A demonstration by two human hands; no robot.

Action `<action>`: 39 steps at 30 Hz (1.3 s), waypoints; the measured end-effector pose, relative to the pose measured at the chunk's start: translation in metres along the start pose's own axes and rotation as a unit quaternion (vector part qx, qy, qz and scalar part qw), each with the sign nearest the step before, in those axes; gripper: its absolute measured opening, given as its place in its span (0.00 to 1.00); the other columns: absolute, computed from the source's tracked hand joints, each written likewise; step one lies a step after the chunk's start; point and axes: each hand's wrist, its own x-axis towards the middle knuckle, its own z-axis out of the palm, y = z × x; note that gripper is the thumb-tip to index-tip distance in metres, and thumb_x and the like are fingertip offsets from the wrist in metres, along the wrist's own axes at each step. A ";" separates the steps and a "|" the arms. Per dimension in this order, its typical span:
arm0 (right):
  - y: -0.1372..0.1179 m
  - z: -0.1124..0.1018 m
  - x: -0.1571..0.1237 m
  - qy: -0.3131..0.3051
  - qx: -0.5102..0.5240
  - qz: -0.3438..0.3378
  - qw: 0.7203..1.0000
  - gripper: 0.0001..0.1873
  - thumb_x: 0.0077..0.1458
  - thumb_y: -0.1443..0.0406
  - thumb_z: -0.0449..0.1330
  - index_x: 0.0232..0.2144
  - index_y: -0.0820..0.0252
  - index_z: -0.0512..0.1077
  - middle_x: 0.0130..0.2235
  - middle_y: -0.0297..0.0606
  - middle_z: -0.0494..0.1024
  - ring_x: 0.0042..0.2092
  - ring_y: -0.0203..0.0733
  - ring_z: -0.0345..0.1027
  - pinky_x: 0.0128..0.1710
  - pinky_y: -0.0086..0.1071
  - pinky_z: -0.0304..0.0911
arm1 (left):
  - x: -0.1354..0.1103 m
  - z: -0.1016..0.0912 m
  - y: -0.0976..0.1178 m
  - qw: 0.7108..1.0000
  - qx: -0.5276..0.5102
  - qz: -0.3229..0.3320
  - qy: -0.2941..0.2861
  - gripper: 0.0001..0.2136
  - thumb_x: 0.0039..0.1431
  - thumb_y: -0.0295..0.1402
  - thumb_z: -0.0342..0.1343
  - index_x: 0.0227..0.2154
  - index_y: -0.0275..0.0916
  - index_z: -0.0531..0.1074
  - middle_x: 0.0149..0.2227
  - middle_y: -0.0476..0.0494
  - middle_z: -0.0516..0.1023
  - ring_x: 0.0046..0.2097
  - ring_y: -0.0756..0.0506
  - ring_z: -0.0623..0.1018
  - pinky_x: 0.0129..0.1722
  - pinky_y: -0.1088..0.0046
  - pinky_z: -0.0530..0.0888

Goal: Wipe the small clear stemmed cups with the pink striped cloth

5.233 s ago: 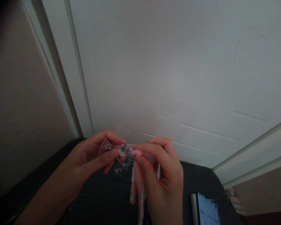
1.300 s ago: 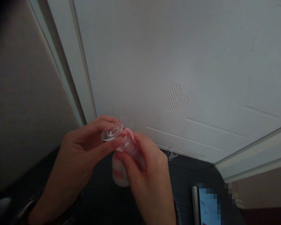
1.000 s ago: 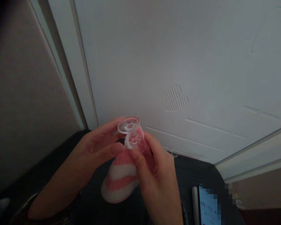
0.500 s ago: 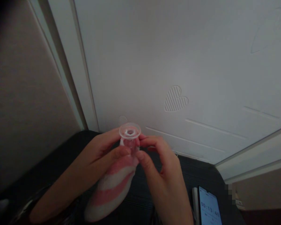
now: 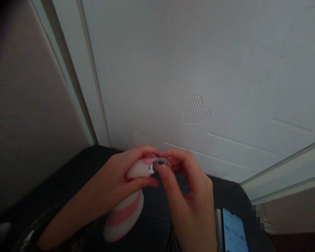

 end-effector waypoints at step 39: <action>0.005 0.004 0.002 0.080 -0.083 0.015 0.993 0.15 0.67 0.60 0.53 0.27 0.55 0.67 0.22 0.25 0.66 0.24 0.31 0.60 0.23 0.26 0.55 | -0.004 0.000 0.005 0.981 0.118 0.119 0.100 0.11 0.56 0.24 0.66 0.42 0.37 0.77 0.42 0.52 0.83 0.47 0.49 0.79 0.50 0.77 0.70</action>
